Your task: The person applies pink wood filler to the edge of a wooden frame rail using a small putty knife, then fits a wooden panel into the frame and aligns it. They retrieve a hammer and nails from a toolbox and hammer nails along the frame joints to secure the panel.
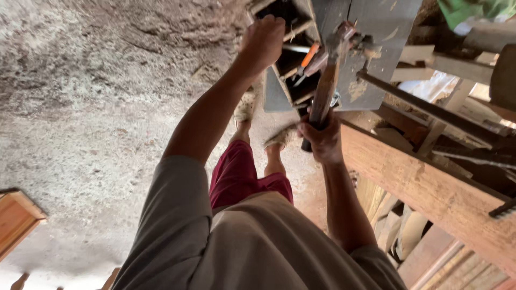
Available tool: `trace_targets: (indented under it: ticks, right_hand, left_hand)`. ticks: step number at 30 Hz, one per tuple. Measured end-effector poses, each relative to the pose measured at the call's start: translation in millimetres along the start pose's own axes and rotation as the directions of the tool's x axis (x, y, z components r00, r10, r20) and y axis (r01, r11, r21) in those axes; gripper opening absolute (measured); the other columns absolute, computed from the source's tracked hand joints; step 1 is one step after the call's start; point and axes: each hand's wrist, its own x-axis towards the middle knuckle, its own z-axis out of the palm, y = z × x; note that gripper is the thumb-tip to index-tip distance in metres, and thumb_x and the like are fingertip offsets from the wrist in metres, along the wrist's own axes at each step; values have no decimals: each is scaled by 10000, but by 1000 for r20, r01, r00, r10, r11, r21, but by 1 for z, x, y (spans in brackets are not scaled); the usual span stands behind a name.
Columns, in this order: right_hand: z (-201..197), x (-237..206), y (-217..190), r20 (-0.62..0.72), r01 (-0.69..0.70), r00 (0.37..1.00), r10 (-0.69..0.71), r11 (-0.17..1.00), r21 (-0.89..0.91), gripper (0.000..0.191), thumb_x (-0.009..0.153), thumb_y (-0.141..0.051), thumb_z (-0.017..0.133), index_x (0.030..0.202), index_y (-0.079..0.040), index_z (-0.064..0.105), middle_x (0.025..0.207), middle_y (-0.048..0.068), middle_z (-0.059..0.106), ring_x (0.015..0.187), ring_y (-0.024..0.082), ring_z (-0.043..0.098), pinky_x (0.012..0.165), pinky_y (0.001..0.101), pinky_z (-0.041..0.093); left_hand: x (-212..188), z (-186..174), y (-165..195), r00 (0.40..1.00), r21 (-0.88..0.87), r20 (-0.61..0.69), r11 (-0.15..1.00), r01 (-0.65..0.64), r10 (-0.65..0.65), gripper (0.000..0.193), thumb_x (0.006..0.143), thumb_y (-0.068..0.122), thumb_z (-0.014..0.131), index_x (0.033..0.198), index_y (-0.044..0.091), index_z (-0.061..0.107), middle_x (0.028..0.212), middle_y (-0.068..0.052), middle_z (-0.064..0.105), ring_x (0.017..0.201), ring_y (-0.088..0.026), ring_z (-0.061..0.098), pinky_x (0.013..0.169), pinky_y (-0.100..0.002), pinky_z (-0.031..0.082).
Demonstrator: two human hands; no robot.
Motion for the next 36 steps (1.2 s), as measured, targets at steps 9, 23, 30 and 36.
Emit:
trace_targets:
  ticks: [9,23,30,36]
  right_hand:
    - [-9,-44,21,-90,-117,990,107,986,-116,387,820,62,660,1167,32,491,830,102,664,680,161,651,636,305,571]
    - [-1,-100,9,-137,-108,986,97,992,-72,389,817,18,673,1167,30,506,808,89,653,680,144,624,634,301,548]
    - [0,-186,-6,-277,-130,957,82,978,-162,293,835,-50,731,1048,34,548,788,85,669,636,146,616,563,295,520]
    - [-58,-322,26,-497,-65,867,37,997,-39,293,842,-73,769,1023,6,552,751,64,648,621,125,597,507,271,488]
  left_hand:
    - [55,21,3,977,460,212,880,-119,21,78,860,97,774,929,122,798,911,-75,743,825,-216,736,617,-321,598]
    - [-61,1,0,959,-669,258,695,264,-116,198,1110,150,457,936,96,535,744,-88,588,558,-128,543,446,-286,496]
    - [-303,33,108,713,-746,645,23,666,275,324,954,21,659,1273,-20,625,985,-110,698,862,-174,716,801,-296,622]
    - [-372,89,205,813,-869,264,494,-32,519,264,1000,72,648,1240,-23,702,1023,-62,747,817,-131,673,780,-284,571]
